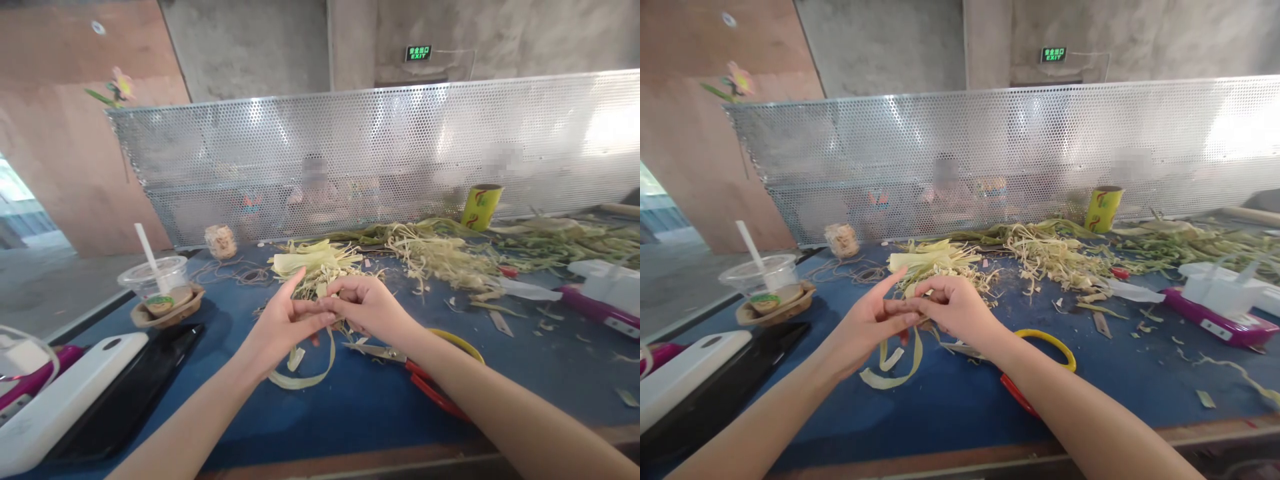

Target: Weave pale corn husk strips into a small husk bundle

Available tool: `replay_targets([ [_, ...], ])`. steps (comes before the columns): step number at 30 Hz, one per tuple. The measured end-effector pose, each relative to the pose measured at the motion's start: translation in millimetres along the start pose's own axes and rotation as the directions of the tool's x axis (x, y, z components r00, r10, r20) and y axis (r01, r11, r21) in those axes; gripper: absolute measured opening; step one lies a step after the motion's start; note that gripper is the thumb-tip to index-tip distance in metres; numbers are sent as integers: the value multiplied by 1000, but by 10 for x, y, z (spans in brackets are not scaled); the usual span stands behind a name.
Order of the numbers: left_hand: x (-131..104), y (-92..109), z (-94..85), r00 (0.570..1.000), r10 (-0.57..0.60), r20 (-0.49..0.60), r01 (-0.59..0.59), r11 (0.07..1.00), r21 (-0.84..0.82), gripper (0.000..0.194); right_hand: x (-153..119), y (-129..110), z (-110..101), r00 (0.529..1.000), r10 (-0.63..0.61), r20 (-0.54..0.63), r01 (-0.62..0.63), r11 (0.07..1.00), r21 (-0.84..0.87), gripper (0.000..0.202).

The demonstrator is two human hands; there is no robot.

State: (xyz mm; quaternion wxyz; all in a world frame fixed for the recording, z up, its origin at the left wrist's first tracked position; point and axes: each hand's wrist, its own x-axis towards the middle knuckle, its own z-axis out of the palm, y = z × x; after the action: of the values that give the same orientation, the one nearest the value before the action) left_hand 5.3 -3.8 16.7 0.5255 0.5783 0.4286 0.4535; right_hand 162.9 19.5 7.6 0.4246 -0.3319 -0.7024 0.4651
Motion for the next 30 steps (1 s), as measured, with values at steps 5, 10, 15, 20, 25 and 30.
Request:
replay_targets([
  [5, -14, -13, 39, 1000, 14, -5, -14, 1000, -3, 106, -9, -29, 12, 999, 18, -42, -21, 997, -79, 7],
  [10, -27, -24, 42, 999, 22, 33, -24, 998, 63, 109, -10, -11, 0, 998, -34, -45, 26, 986, -164, 8],
  [15, -7, -40, -2, 997, -4, 82, -8, 990, 142, 109, -8, -9, -9, 998, -50, -38, 43, 986, -164, 10],
  [20, -16, -35, 11, 996, 44, 80, -47, 998, 33, 107, -20, -36, -5, 1000, -18, -18, 16, 996, -86, 8],
  [25, -19, -13, 29, 998, 42, 44, -38, 996, -78, 109, -25, -34, 21, 1000, -7, -16, 6, 996, -86, 7],
  [30, -27, -17, 13, 998, 3, 67, 0, 999, -46, 112, -22, -7, 4, 993, -98, -64, 82, 972, -219, 7],
])
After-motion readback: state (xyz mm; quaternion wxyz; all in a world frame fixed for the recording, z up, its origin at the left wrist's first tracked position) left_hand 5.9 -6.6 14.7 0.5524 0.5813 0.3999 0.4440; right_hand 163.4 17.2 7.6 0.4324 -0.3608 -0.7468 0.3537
